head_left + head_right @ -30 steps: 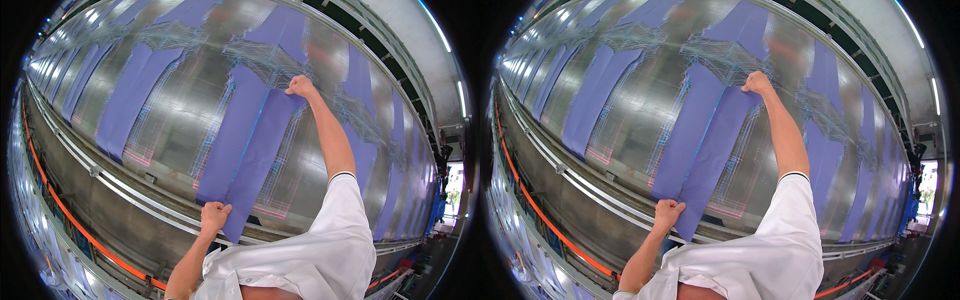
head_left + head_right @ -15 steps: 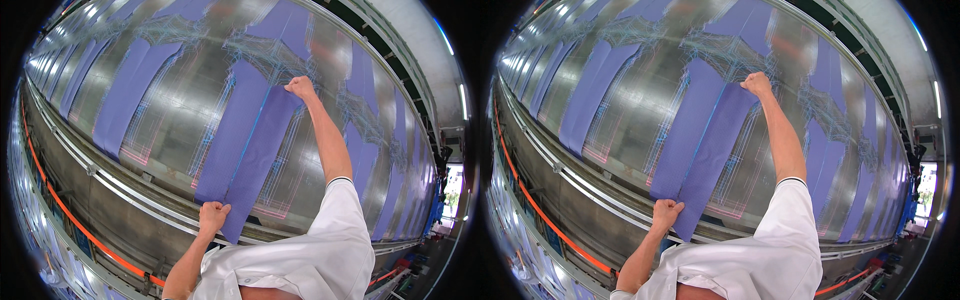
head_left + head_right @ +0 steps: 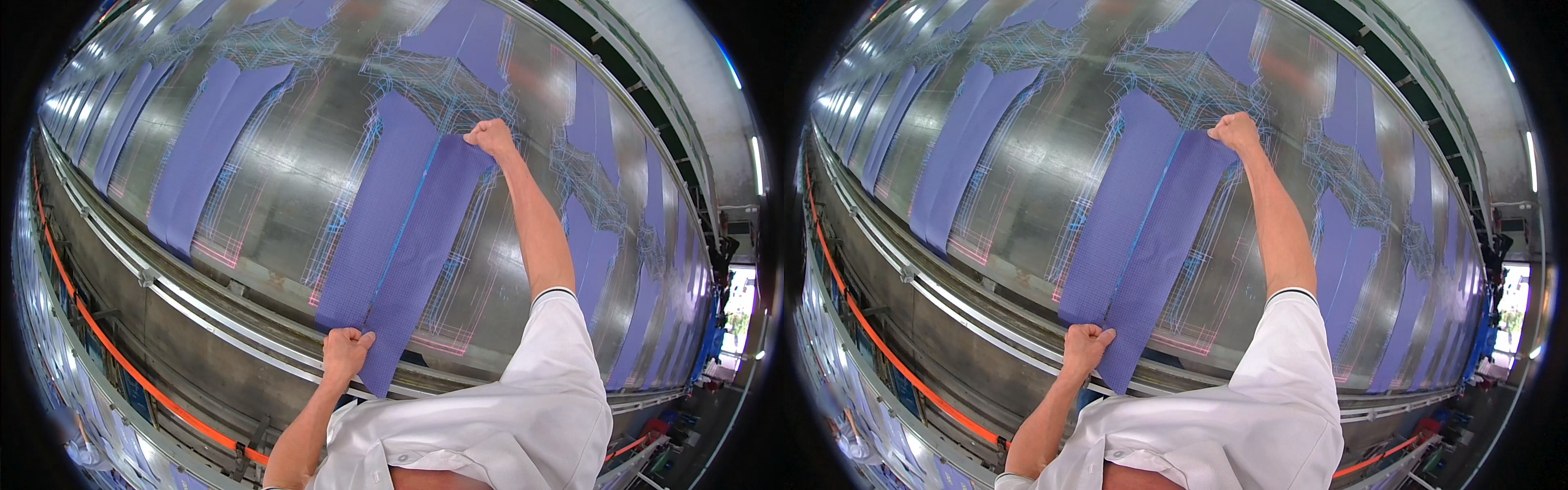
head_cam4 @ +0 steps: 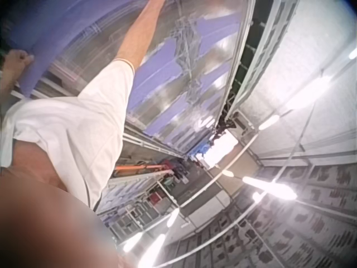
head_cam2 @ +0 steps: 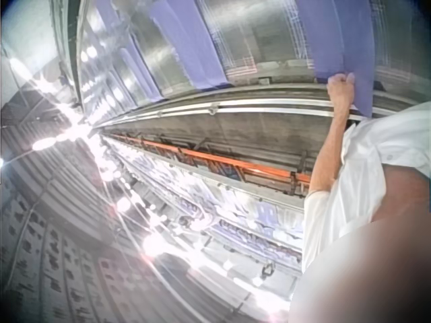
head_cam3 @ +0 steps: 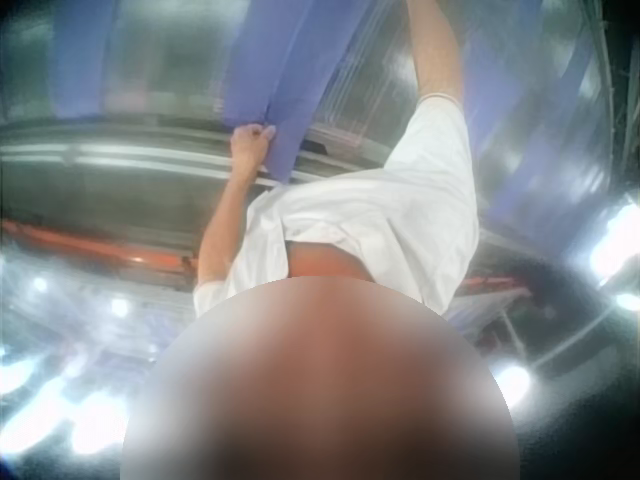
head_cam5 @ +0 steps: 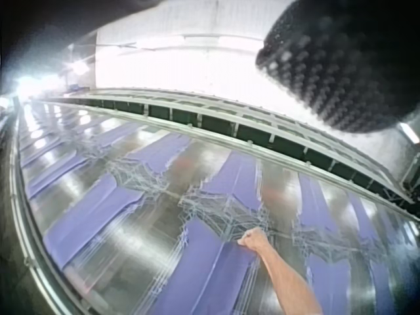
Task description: The person applies purple protective film strips to a large curved metallic surface. They align each strip with pre-marked lines, smooth it down with their hands, and repeat the process for multiple sections.
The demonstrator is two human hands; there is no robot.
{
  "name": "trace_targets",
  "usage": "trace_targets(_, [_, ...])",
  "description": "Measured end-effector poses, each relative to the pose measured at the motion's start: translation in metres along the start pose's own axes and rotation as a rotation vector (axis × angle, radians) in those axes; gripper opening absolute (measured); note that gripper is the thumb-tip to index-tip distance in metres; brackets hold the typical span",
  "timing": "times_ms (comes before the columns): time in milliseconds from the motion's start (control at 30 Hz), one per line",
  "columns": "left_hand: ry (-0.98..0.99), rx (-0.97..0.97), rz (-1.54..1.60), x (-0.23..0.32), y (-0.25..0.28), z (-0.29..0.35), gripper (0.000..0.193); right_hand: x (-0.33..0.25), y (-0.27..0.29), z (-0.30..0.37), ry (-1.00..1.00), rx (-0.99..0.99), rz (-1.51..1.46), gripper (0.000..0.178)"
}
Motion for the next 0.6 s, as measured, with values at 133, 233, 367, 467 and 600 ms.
trace_targets(133, [-0.005,0.012,0.027,-0.001,-0.0001,0.0,0.031,-0.0004,-0.0006,0.0004,0.001,0.006,-0.006,0.017])
trace_targets(233, [-0.016,0.022,0.028,-0.002,-0.0003,-0.0002,0.031,-0.0002,-0.0009,0.0012,-0.002,0.009,-0.015,0.017])
trace_targets(367, [-0.021,0.016,0.022,-0.0008,0.0,-0.0007,0.032,0.0015,-0.0008,-0.0001,-0.012,0.001,-0.025,0.017])
trace_targets(467, [-0.031,0.023,0.007,-0.0019,-0.0009,-0.0017,0.033,0.0018,0.0003,-0.0003,-0.01,0.025,-0.022,0.017])
trace_targets(600, [-0.009,0.019,0.003,-0.0015,-0.0002,-0.0012,0.034,-0.0012,0.0005,0.0025,-0.022,0.02,-0.027,0.017])
Point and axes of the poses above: each hand's wrist, its own z-axis away from the middle knuckle, its own y-axis out of the back of the hand, x = y × z, the point moved 8 cm from there along -z, towards the middle knuckle, and after that the axes turned 10 degrees about x, right-handed, at the moved point
